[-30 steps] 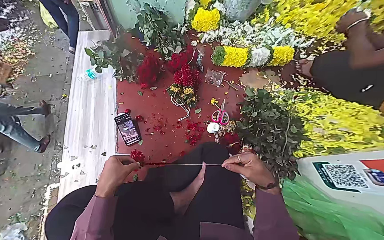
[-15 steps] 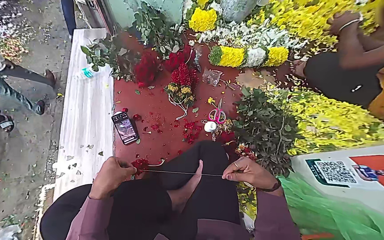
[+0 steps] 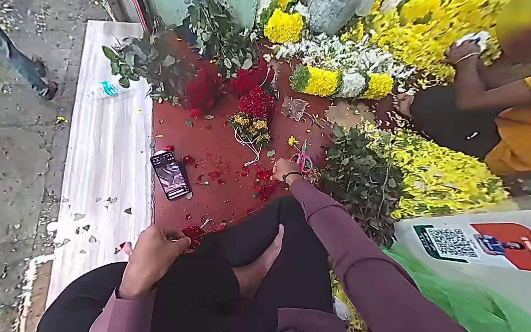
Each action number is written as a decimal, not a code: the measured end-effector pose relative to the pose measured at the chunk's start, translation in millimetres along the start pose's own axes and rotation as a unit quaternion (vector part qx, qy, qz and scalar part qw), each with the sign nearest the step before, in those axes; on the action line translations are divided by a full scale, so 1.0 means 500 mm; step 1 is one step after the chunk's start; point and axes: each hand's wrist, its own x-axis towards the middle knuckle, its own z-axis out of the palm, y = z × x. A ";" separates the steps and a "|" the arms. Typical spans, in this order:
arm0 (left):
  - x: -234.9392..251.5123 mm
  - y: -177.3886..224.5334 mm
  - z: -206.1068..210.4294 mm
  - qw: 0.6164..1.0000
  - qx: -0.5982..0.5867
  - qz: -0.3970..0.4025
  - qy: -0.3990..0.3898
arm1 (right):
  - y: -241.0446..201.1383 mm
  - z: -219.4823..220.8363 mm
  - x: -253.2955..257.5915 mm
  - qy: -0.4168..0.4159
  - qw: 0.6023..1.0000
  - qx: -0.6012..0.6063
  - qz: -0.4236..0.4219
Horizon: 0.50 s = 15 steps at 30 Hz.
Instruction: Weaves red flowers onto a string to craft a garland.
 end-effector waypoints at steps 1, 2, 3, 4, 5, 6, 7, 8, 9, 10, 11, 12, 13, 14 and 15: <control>0.000 0.000 -0.001 1.000 0.000 0.003 0.001 | -0.002 0.005 0.005 0.006 1.000 -0.009 0.003; 0.000 0.002 -0.003 1.000 -0.001 0.005 0.000 | -0.004 0.001 0.001 0.009 1.000 -0.011 -0.005; 0.000 0.006 -0.004 1.000 -0.003 0.006 -0.002 | -0.005 -0.004 -0.003 0.007 1.000 -0.016 -0.016; 0.001 0.011 -0.004 1.000 -0.004 0.005 -0.007 | -0.006 -0.006 -0.006 0.003 0.999 -0.026 -0.022; 0.002 0.014 -0.002 1.000 -0.001 0.007 -0.013 | -0.001 0.004 -0.005 0.002 0.999 -0.044 -0.026; 0.003 0.017 0.000 1.000 0.002 0.011 -0.018 | 0.005 0.013 -0.005 0.004 0.998 -0.049 -0.026; 0.005 0.021 0.000 1.000 0.001 0.016 -0.020 | 0.009 0.016 -0.003 0.013 0.999 -0.033 -0.025; 0.004 0.021 0.000 1.000 -0.003 0.021 -0.019 | 0.012 0.017 0.002 0.026 0.999 0.004 -0.023; 0.002 0.019 0.002 1.000 -0.006 0.024 -0.018 | 0.017 0.017 0.006 0.045 0.997 0.060 -0.023; 0.001 0.015 0.002 1.000 -0.005 0.024 -0.017 | 0.020 0.016 0.007 0.067 0.988 0.134 -0.032; 0.000 0.011 0.001 1.000 -0.002 0.021 -0.015 | 0.020 0.008 0.002 0.084 0.974 0.207 -0.048; 0.000 0.008 0.000 1.000 0.000 0.016 -0.013 | 0.017 0.000 -0.008 0.092 0.956 0.270 -0.067; 0.001 0.008 0.000 1.000 0.002 0.012 -0.014 | 0.011 -0.010 -0.024 0.091 0.940 0.317 -0.084; 0.003 0.010 0.000 1.000 0.006 0.011 -0.017 | 0.001 -0.019 -0.047 0.088 0.926 0.352 -0.101; 0.005 0.014 0.001 1.000 0.008 0.013 -0.018 | -0.013 -0.027 -0.077 0.089 0.914 0.377 -0.118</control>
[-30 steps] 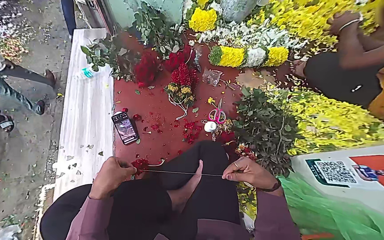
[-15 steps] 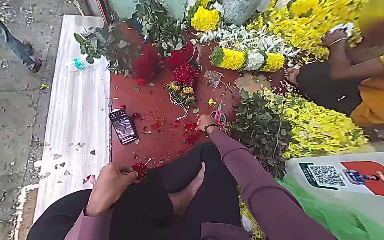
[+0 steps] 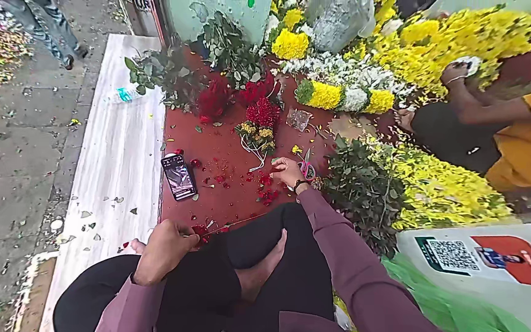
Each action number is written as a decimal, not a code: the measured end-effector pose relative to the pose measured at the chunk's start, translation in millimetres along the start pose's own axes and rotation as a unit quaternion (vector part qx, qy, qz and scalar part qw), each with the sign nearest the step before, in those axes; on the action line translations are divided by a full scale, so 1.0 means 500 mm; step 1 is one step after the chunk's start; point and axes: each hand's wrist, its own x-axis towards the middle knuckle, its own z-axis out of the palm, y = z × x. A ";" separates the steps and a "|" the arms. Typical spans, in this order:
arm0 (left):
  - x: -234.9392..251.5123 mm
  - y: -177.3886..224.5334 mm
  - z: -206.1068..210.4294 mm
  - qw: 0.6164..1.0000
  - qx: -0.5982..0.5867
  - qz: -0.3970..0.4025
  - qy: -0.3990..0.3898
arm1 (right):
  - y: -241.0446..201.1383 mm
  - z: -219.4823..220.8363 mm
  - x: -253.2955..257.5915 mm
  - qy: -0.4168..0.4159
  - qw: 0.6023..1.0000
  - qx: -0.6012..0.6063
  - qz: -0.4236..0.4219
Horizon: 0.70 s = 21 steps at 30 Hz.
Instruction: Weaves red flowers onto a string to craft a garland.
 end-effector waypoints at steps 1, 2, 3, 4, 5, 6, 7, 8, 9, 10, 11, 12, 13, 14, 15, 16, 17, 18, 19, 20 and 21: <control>0.001 0.005 0.001 1.000 -0.002 0.001 -0.004 | -0.024 0.004 -0.031 -0.001 1.000 0.027 -0.013; 0.002 0.009 0.002 1.000 -0.001 0.002 -0.010 | -0.037 0.012 -0.053 -0.001 0.999 0.048 -0.024; 0.002 0.011 0.002 1.000 0.001 0.002 -0.014 | -0.045 0.022 -0.069 -0.002 0.997 0.071 -0.030; 0.002 0.011 0.004 1.000 0.002 0.000 -0.018 | -0.059 0.033 -0.081 -0.006 0.995 0.095 -0.037; 0.002 0.010 0.004 1.000 0.002 -0.002 -0.020 | -0.082 0.047 -0.090 -0.011 0.992 0.120 -0.045; 0.001 0.009 0.004 1.000 -0.002 -0.006 -0.022 | -0.108 0.062 -0.100 -0.019 0.988 0.148 -0.049; 0.001 0.009 0.004 1.000 -0.006 -0.008 -0.024 | -0.134 0.080 -0.109 -0.027 0.981 0.184 -0.054; 0.002 0.009 0.003 1.000 -0.009 -0.010 -0.023 | -0.159 0.097 -0.119 -0.042 0.973 0.219 -0.056; 0.002 0.009 0.003 1.000 -0.011 -0.011 -0.022 | -0.179 0.115 -0.131 -0.059 0.965 0.250 -0.055; 0.000 0.009 0.003 1.000 -0.010 -0.013 -0.021 | -0.194 0.135 -0.143 -0.074 0.957 0.276 -0.049; 0.000 0.010 0.004 1.000 -0.006 -0.017 -0.020 | -0.204 0.155 -0.154 -0.084 0.949 0.300 -0.041; 0.000 0.009 0.005 1.000 0.000 -0.021 -0.021 | -0.208 0.176 -0.162 -0.090 0.943 0.320 -0.028; 0.000 0.007 0.005 0.999 0.006 -0.024 -0.022 | -0.207 0.196 -0.168 -0.094 0.936 0.338 -0.015; 0.000 0.005 0.006 0.999 0.008 -0.029 -0.027 | -0.204 0.213 -0.172 -0.101 0.932 0.347 0.000; 0.000 0.005 0.006 0.999 0.009 -0.033 -0.030 | -0.201 0.225 -0.175 -0.111 0.930 0.351 0.012; 0.001 0.005 0.006 0.999 0.010 -0.035 -0.031 | -0.200 0.231 -0.176 -0.122 0.928 0.351 0.018; 0.003 0.005 0.007 0.999 0.009 -0.036 -0.031 | -0.196 0.235 -0.177 -0.132 0.927 0.350 0.018; 0.005 0.006 0.007 0.999 0.009 -0.036 -0.031 | -0.193 0.236 -0.176 -0.136 0.926 0.353 0.018; 0.008 0.007 0.006 0.999 0.010 -0.035 -0.030 | -0.191 0.237 -0.173 -0.136 0.924 0.358 0.021; 0.010 0.007 0.007 0.999 0.013 -0.037 -0.029 | -0.189 0.238 -0.172 -0.137 0.922 0.361 0.025; 0.012 0.007 0.008 0.999 0.016 -0.039 -0.029 | -0.188 0.237 -0.171 -0.143 0.921 0.361 0.030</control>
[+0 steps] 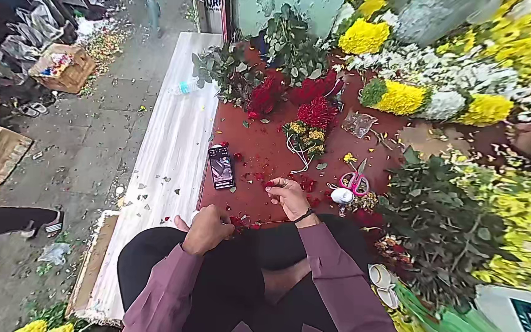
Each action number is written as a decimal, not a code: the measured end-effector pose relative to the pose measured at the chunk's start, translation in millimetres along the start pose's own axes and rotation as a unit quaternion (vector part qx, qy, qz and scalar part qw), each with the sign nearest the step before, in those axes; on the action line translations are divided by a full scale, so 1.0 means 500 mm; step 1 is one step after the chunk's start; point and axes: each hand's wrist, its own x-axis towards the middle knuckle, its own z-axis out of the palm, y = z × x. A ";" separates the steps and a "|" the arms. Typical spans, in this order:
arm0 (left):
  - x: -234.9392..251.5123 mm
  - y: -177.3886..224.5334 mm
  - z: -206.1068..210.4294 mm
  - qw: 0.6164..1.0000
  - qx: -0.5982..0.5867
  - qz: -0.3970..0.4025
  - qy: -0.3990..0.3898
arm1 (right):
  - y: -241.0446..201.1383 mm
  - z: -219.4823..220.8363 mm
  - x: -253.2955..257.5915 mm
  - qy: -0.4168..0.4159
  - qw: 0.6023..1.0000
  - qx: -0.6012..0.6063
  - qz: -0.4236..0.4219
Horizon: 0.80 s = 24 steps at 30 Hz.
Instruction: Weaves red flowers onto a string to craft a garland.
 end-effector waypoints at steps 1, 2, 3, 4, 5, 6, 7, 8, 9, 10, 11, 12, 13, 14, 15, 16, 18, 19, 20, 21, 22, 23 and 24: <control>0.000 0.000 0.001 1.000 0.001 -0.001 -0.001 | -0.001 -0.001 0.000 -0.003 1.000 -0.002 0.003; 0.000 0.001 0.003 1.000 0.002 -0.001 -0.002 | -0.002 -0.001 -0.002 -0.007 1.000 -0.004 0.002; 0.000 0.002 0.004 1.000 0.004 0.001 -0.003 | -0.005 -0.001 -0.003 -0.011 1.000 -0.005 -0.002; -0.002 0.003 0.005 1.000 0.006 0.001 -0.004 | -0.008 0.000 -0.006 -0.012 1.000 -0.007 -0.008; -0.002 0.004 0.005 1.000 0.007 0.002 -0.004 | -0.010 0.000 -0.007 -0.010 1.000 -0.008 -0.016; -0.003 0.005 0.006 1.000 0.006 0.002 -0.003 | -0.010 0.000 -0.008 -0.008 1.000 -0.009 -0.027; -0.004 0.005 0.006 1.000 0.007 0.003 -0.003 | -0.007 0.000 -0.008 -0.005 0.999 -0.008 -0.038; -0.003 0.003 0.006 1.000 0.009 0.006 -0.002 | -0.005 0.000 -0.008 -0.006 0.999 -0.005 -0.046; -0.002 0.001 0.007 1.000 0.010 0.011 0.000 | -0.004 0.001 -0.010 -0.006 0.999 -0.003 -0.050; -0.001 -0.002 0.008 1.000 0.011 0.015 0.003 | -0.004 0.002 -0.012 -0.004 0.999 -0.003 -0.048; 0.000 -0.003 0.008 1.000 0.013 0.016 0.004 | -0.005 0.003 -0.014 -0.004 0.999 -0.003 -0.044; 0.001 -0.004 0.009 1.000 0.014 0.015 0.005 | -0.006 0.004 -0.015 -0.004 0.999 -0.004 -0.040; 0.003 -0.004 0.009 1.000 0.017 0.014 0.007 | -0.007 0.005 -0.017 -0.006 0.999 -0.006 -0.039; 0.004 -0.004 0.008 1.000 0.020 0.011 0.008 | -0.007 0.006 -0.017 -0.008 0.999 -0.009 -0.040; 0.005 -0.005 0.008 1.000 0.022 0.007 0.009 | -0.007 0.007 -0.018 -0.010 0.999 -0.014 -0.042; 0.007 -0.004 0.009 1.000 0.026 0.001 0.008 | -0.007 0.008 -0.019 -0.012 0.999 -0.021 -0.043; 0.007 -0.003 0.010 1.000 0.027 -0.004 0.007 | -0.005 0.009 -0.020 -0.013 0.998 -0.030 -0.050; 0.008 -0.003 0.010 1.000 0.028 -0.005 0.006 | -0.004 0.010 -0.019 -0.014 0.998 -0.032 -0.054; 0.007 -0.003 0.011 1.000 0.028 -0.005 0.004 | -0.003 0.011 -0.020 -0.017 0.998 -0.033 -0.056; 0.007 -0.003 0.011 1.000 0.029 -0.005 0.003 | -0.002 0.012 -0.020 -0.019 0.998 -0.035 -0.057; 0.008 -0.003 0.011 1.000 0.029 -0.006 0.001 | -0.001 0.013 -0.021 -0.021 0.997 -0.039 -0.059; 0.009 -0.002 0.011 1.000 0.029 -0.005 0.000 | -0.001 0.014 -0.020 -0.023 0.997 -0.044 -0.061; 0.009 -0.002 0.011 1.000 0.029 -0.005 0.000 | -0.002 0.017 -0.020 -0.022 0.996 -0.050 -0.065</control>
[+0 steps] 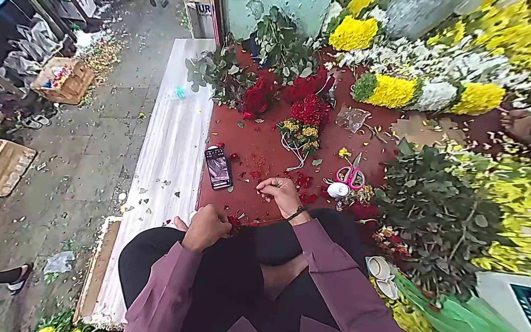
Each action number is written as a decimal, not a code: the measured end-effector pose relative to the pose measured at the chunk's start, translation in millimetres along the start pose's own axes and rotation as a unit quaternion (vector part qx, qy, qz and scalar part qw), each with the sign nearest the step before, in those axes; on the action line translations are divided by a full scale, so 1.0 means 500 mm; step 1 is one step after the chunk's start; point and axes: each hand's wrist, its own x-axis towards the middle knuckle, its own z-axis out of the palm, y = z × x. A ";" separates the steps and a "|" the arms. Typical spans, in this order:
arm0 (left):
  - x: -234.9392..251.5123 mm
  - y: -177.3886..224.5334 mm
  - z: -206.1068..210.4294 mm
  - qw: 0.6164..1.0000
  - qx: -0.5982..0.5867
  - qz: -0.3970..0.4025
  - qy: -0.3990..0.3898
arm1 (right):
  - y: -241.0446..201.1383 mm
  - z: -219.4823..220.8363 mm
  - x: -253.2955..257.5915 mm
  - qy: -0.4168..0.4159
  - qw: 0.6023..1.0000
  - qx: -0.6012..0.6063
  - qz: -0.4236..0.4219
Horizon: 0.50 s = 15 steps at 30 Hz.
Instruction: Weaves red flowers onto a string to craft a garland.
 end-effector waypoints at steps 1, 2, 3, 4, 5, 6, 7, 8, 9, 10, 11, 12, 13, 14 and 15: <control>0.000 0.000 0.000 1.000 -0.002 -0.001 0.000 | -0.001 0.002 0.000 0.000 1.000 -0.007 -0.002; 0.000 0.000 0.000 1.000 -0.003 -0.003 0.000 | -0.001 0.005 -0.001 0.000 1.000 -0.015 -0.007; 0.000 0.000 0.000 1.000 -0.004 -0.004 0.000 | -0.001 0.004 -0.001 -0.005 1.000 -0.024 -0.018; 0.000 -0.001 0.000 1.000 -0.005 -0.003 0.000 | 0.000 0.003 -0.002 -0.011 0.999 -0.034 -0.033; 0.000 -0.001 0.001 1.000 -0.006 -0.001 0.001 | 0.000 0.002 -0.004 -0.014 0.998 -0.045 -0.048; 0.001 -0.002 0.001 1.000 -0.008 0.001 0.003 | -0.002 0.002 -0.006 -0.016 0.996 -0.060 -0.063; 0.001 -0.003 0.001 1.000 -0.009 0.002 0.005 | -0.003 0.002 -0.008 -0.019 0.995 -0.068 -0.076; 0.002 -0.004 0.001 1.000 -0.011 0.003 0.006 | -0.004 0.003 -0.010 -0.023 0.993 -0.075 -0.090; 0.002 -0.004 0.002 1.000 -0.013 0.004 0.008 | -0.004 0.005 -0.013 -0.025 0.991 -0.085 -0.104; 0.002 -0.005 0.002 1.000 -0.016 0.004 0.008 | -0.004 0.007 -0.015 -0.024 0.988 -0.094 -0.118; 0.002 -0.004 0.001 1.000 -0.018 0.005 0.009 | -0.006 0.011 -0.018 -0.022 0.986 -0.100 -0.130; 0.001 -0.005 0.002 1.000 -0.019 0.004 0.009 | -0.006 0.015 -0.022 -0.022 0.984 -0.104 -0.140; 0.002 -0.005 0.002 1.000 -0.019 0.004 0.011 | -0.006 0.020 -0.026 -0.022 0.983 -0.104 -0.149; 0.002 -0.005 0.002 1.000 -0.018 0.003 0.015 | -0.006 0.025 -0.030 -0.024 0.982 -0.099 -0.157; 0.003 -0.004 0.002 1.000 -0.019 0.000 0.018 | -0.006 0.029 -0.035 -0.025 0.982 -0.088 -0.163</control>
